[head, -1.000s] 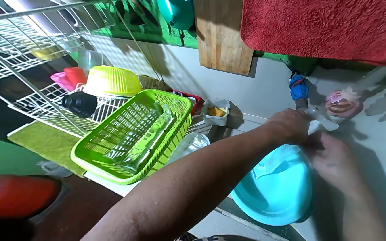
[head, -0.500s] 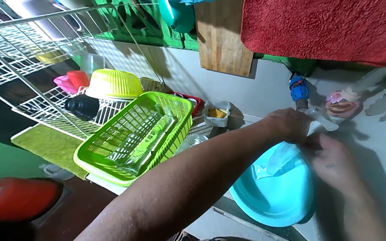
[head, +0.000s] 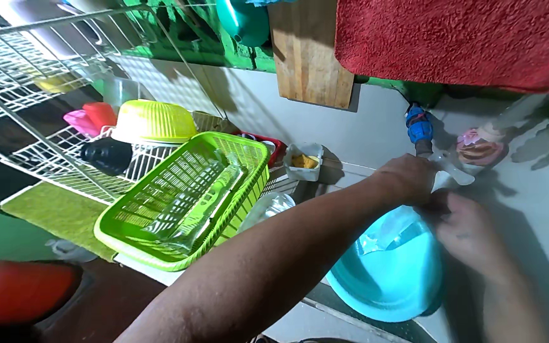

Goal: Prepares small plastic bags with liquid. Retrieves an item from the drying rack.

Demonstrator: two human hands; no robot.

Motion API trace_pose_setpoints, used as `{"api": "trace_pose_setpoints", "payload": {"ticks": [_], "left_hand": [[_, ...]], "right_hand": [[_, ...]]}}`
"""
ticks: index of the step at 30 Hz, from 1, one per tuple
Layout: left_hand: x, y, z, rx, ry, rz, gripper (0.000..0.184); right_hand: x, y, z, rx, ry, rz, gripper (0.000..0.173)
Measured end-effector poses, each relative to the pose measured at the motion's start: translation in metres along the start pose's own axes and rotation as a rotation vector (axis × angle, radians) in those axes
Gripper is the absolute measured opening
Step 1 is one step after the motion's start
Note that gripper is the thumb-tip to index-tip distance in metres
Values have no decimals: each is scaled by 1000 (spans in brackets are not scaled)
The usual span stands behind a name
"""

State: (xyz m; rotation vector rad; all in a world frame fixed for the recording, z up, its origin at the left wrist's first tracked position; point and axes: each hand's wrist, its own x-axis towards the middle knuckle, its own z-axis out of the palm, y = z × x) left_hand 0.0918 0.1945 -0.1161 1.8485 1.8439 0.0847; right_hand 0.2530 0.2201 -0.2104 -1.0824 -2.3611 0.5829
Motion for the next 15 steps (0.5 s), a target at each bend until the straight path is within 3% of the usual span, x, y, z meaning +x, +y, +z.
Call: {"api": "trace_pose_setpoints", "payload": {"ticks": [6, 15], "left_hand": [[3, -6, 12, -55, 6, -11, 11], [3, -10, 20, -96, 23, 5, 9]], "right_hand": [[1, 7, -1, -51, -47, -10, 12], [0, 6, 0, -3, -5, 14, 15]]}}
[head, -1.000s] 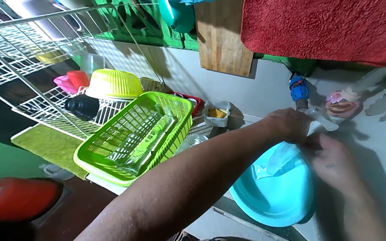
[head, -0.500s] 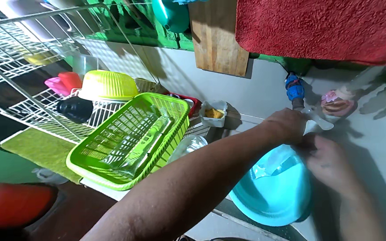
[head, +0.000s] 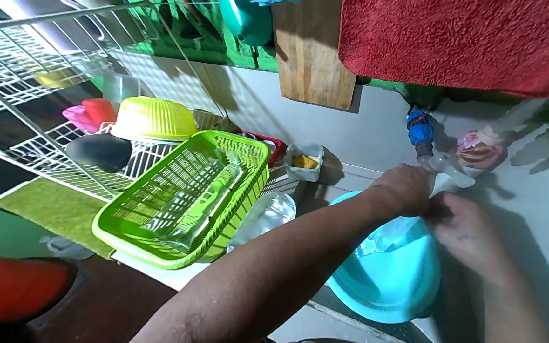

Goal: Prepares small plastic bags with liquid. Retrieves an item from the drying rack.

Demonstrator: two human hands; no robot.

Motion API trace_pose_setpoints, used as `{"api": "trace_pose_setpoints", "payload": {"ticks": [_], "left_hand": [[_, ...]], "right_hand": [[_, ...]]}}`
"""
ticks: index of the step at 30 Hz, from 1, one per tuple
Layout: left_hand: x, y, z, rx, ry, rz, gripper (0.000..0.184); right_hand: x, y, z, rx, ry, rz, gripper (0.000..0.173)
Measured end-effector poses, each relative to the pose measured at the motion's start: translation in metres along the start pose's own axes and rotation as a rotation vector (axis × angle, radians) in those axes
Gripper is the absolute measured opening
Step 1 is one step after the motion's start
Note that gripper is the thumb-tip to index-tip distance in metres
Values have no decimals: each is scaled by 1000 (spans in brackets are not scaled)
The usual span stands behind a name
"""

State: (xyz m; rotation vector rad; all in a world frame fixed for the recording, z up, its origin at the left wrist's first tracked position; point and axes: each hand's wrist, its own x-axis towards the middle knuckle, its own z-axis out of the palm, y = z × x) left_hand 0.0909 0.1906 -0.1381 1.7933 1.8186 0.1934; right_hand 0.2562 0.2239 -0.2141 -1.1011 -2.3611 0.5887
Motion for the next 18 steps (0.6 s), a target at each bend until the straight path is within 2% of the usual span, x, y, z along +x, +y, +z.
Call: {"api": "trace_pose_setpoints", "payload": {"ticks": [7, 12, 18], "left_hand": [[2, -5, 4, -90, 29, -22, 16], [5, -7, 8, -83, 52, -13, 14], [5, -12, 11, -110, 84, 8, 15]], "right_hand": [[-1, 0, -5, -23, -54, 11, 14], [0, 7, -5, -29, -18, -33, 10], [7, 2, -10, -77, -64, 27, 10]]}}
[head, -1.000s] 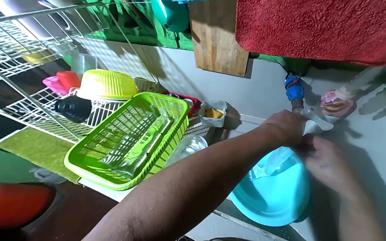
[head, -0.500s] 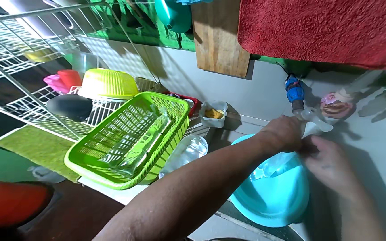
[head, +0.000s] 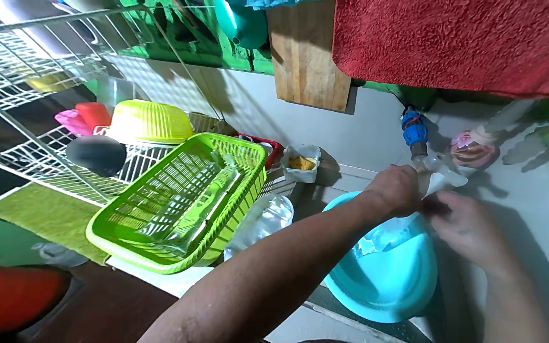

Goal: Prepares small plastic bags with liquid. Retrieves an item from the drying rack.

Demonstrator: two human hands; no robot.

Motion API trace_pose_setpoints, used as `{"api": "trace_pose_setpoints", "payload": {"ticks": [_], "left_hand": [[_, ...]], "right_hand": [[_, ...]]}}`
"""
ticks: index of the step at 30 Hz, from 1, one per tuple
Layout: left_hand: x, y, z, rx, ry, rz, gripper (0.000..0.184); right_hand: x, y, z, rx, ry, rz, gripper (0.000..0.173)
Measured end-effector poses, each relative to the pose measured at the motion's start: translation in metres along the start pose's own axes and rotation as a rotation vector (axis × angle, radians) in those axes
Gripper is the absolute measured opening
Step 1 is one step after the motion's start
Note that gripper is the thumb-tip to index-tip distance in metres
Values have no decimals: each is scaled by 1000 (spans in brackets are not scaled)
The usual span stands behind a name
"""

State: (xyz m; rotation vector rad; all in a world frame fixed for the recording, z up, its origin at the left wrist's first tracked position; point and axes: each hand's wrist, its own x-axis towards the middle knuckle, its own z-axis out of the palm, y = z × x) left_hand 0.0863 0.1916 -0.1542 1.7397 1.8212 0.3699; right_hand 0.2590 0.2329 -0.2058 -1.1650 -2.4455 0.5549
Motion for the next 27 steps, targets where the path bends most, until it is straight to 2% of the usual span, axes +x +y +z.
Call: {"api": "trace_pose_setpoints", "payload": {"ticks": [16, 20, 24, 27], "left_hand": [[2, -9, 8, -53, 16, 6, 21], [2, -10, 8, -82, 30, 8, 23], [4, -10, 10, -63, 32, 37, 20], [5, -8, 11, -60, 27, 31, 16]], "right_hand": [[5, 3, -3, -2, -80, -7, 11], [0, 14, -11, 126, 46, -56, 7], [-5, 10, -27, 190, 267, -80, 19], [-7, 4, -33, 173, 362, -112, 24]]}}
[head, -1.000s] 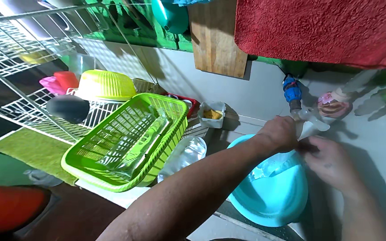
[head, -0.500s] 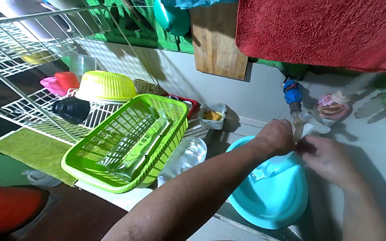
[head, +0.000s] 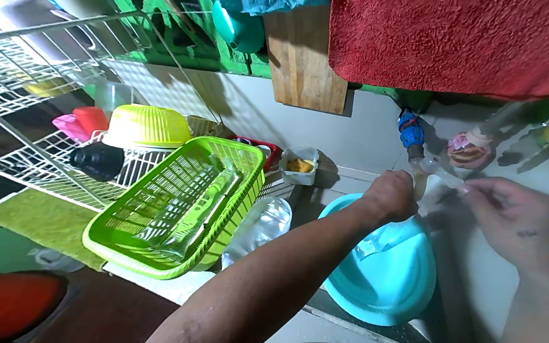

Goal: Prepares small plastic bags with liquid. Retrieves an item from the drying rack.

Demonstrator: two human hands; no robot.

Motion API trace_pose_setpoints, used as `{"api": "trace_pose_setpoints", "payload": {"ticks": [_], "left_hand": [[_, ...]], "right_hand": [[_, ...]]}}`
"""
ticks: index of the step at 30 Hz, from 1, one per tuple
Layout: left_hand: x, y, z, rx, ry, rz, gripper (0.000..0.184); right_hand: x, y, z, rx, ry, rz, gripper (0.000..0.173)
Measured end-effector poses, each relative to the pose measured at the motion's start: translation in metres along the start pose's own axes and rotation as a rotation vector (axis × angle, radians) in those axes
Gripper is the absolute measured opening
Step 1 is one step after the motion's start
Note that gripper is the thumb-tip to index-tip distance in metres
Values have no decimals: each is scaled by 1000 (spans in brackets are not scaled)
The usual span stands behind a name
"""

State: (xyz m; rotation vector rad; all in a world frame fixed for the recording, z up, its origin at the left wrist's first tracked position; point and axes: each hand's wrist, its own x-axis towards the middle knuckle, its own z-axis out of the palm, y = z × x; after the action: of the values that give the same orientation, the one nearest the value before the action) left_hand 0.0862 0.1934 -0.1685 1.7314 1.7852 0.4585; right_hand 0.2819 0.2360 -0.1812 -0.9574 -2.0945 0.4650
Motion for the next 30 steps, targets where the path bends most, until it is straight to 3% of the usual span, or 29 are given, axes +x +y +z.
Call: {"api": "trace_pose_setpoints", "payload": {"ticks": [10, 21, 26, 30], "left_hand": [[0, 1, 3, 0, 8, -2, 16], [-1, -2, 5, -43, 11, -5, 15], [-11, -13, 10, -40, 43, 31, 21], [-33, -18, 5, -83, 94, -15, 20]], "right_hand": [[1, -3, 2, -5, 32, -18, 23], [19, -25, 15, 25, -47, -116, 16], [51, -37, 39, -17, -56, -21, 32], [27, -25, 28, 113, -90, -35, 25]]}}
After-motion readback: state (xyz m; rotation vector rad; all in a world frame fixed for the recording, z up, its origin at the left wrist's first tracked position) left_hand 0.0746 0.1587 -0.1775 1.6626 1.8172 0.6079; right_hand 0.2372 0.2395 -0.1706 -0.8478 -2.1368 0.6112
